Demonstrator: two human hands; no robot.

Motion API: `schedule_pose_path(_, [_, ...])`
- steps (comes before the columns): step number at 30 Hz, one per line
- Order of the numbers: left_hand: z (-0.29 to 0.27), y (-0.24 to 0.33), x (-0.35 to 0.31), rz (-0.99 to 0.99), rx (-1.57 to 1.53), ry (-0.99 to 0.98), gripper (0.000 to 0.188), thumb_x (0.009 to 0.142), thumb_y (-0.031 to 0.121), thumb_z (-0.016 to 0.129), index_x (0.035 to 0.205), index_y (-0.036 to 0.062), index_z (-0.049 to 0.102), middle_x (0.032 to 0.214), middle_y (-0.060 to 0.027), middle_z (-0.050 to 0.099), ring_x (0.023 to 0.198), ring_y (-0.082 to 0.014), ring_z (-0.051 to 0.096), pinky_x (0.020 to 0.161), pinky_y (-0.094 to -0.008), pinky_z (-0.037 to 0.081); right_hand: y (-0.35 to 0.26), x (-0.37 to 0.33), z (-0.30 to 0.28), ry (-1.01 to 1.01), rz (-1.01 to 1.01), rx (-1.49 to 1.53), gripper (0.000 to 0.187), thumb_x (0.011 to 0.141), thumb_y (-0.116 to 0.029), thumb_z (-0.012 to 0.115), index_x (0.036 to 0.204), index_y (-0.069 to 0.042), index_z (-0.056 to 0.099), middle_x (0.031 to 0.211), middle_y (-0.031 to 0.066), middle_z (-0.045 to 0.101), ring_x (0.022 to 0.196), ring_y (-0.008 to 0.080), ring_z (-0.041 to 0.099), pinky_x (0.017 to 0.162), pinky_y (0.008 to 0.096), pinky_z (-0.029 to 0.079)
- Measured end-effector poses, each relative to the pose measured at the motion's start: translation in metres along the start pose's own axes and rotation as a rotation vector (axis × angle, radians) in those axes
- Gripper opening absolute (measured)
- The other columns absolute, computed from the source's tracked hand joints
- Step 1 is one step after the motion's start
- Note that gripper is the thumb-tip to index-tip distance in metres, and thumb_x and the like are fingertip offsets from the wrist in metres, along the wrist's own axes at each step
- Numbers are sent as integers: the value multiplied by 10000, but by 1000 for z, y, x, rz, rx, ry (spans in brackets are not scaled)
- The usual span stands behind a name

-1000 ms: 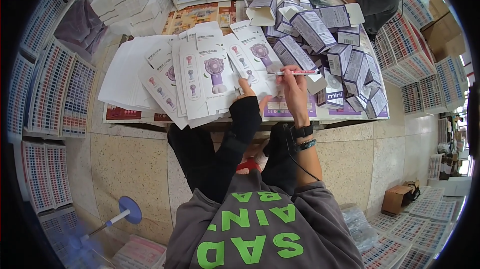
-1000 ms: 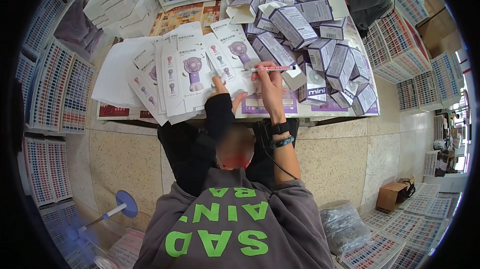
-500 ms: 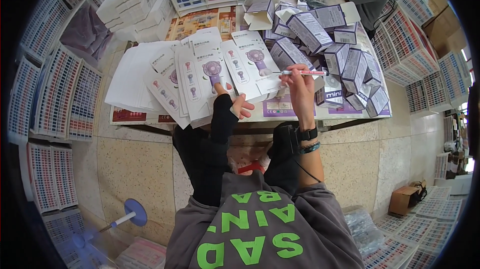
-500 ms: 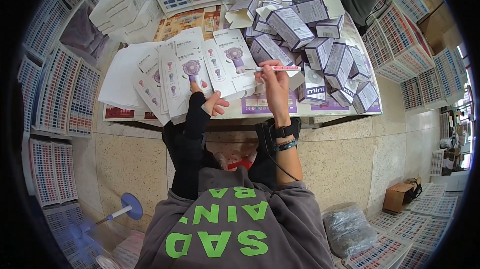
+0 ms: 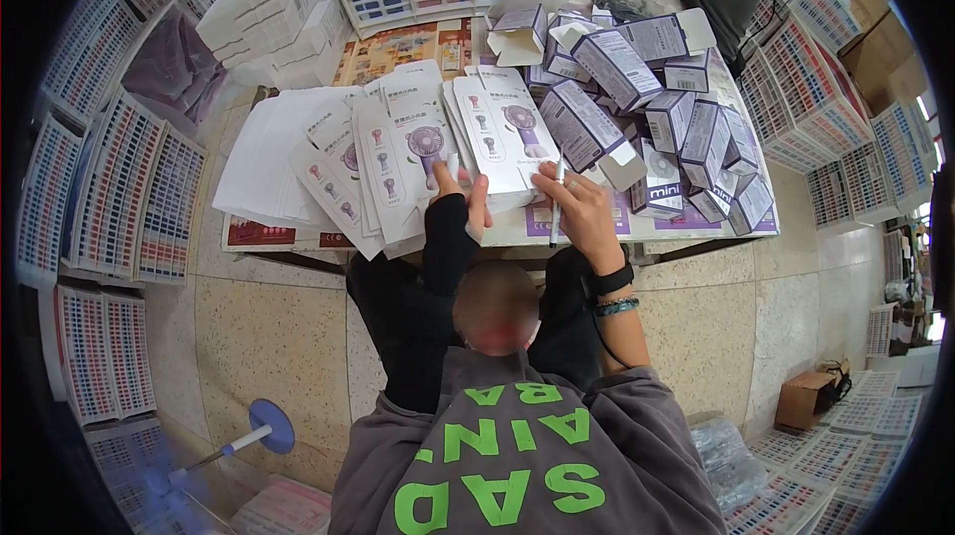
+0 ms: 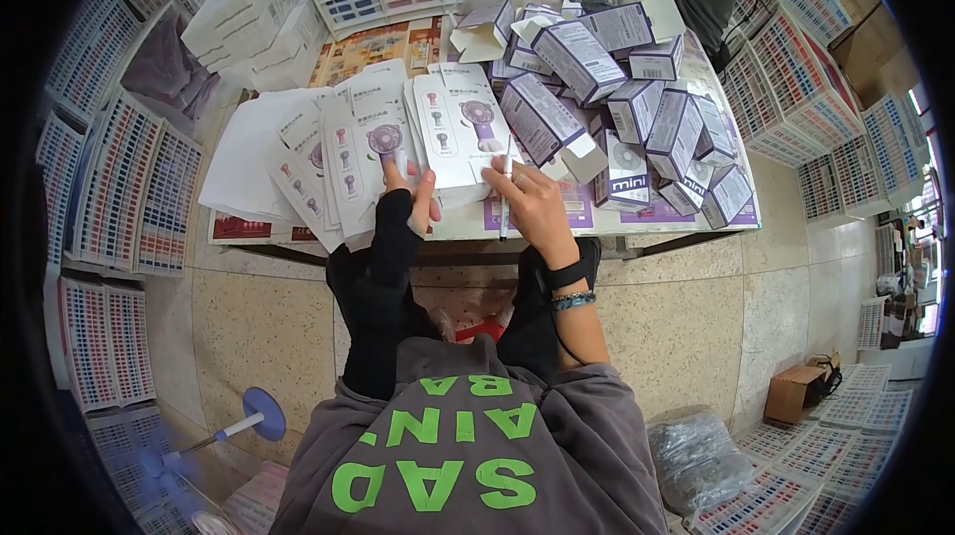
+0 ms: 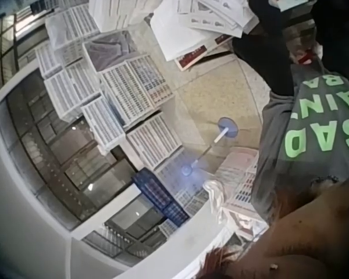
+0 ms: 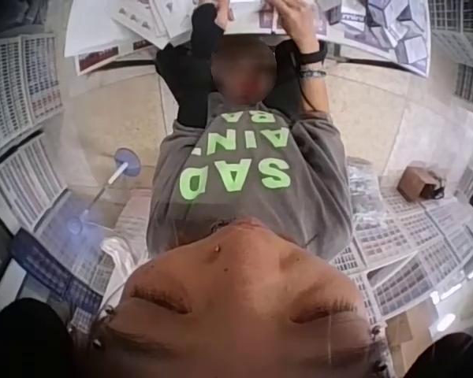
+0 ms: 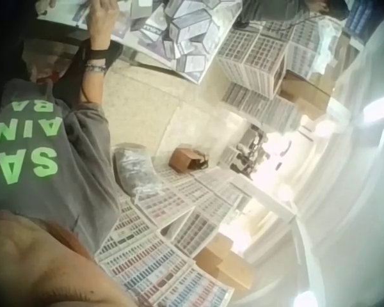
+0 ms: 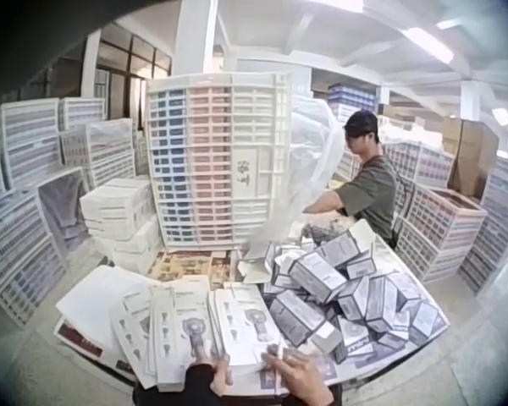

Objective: The person folds a small cardboard box by hand and then uses a marker to mark a series of flat cardboard fan boxes one at a time, moving each to a new stack.

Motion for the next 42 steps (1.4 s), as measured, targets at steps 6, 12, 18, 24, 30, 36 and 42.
schedule_pose_path(6, [-2, 5, 2, 134, 690, 397, 542, 898, 380, 564, 1164, -11, 301, 903, -249, 637, 649, -401, 645, 565, -419, 514, -2, 0, -7, 89, 174, 264, 390, 661, 141, 521, 963, -53, 673, 986, 145, 683, 908, 285, 674, 729, 339, 548])
schedule_pose_path(12, [-10, 16, 18, -16, -488, 128, 654, 847, 150, 670, 1230, 45, 150, 935, -229, 607, 666, -199, 656, 559, -244, 505, -18, 10, -7, 139, 71, 247, 289, 691, 115, 599, 937, -18, 671, 978, 144, 689, 954, 269, 670, 744, 302, 540])
schedule_pose_path(18, [-77, 13, 3, 248, -362, 423, 614, 791, -25, 652, 1209, 27, 205, 850, -169, 610, 663, -131, 586, 582, -222, 470, -25, 17, -16, 273, 195, 533, 252, 837, -65, 652, 1068, 24, 605, 1112, 160, 650, 1075, 265, 610, 923, 336, 449])
schedule_pose_path(24, [-133, -12, -11, 106, -37, 398, 550, 783, 41, 683, 1147, 32, 271, 652, -87, 559, 500, -126, 537, 475, -230, 405, -8, 28, -4, -12, 334, 480, 385, 825, -188, 681, 1163, -35, 574, 1163, 140, 625, 1078, 266, 592, 960, 377, 418])
schedule_pose_path(30, [-133, -20, -12, 11, 625, 507, 579, 731, 125, 750, 1137, 34, 347, 562, 5, 474, 470, -136, 487, 488, -280, 410, 1, 11, 15, -256, 165, 208, 529, 729, -250, 757, 1189, -74, 566, 1198, 138, 600, 1155, 331, 531, 1049, 453, 337])
schedule_pose_path(36, [-35, -24, -26, 736, 484, 210, 352, 729, 128, 729, 974, 73, 481, 1056, -151, 575, 985, -340, 559, 792, -433, 456, -3, 25, 5, -60, 244, 545, 494, 883, -366, 582, 1239, -28, 521, 1138, 148, 621, 1073, 268, 583, 964, 411, 410])
schedule_pose_path(42, [20, -26, -34, 768, 851, 49, 167, 812, 83, 607, 945, 70, 508, 1345, -154, 488, 1262, -416, 418, 1029, -535, 321, 8, 44, 26, 96, 620, 1172, 374, 968, -294, 442, 1132, 25, 546, 984, 140, 643, 881, 157, 616, 817, 286, 463])
Point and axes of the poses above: each hand's wrist, its own x-axis towards the middle knuckle, its own z-axis out of the palm, y = z × x, the point moved 1 cm from there along x, towards the middle knuckle
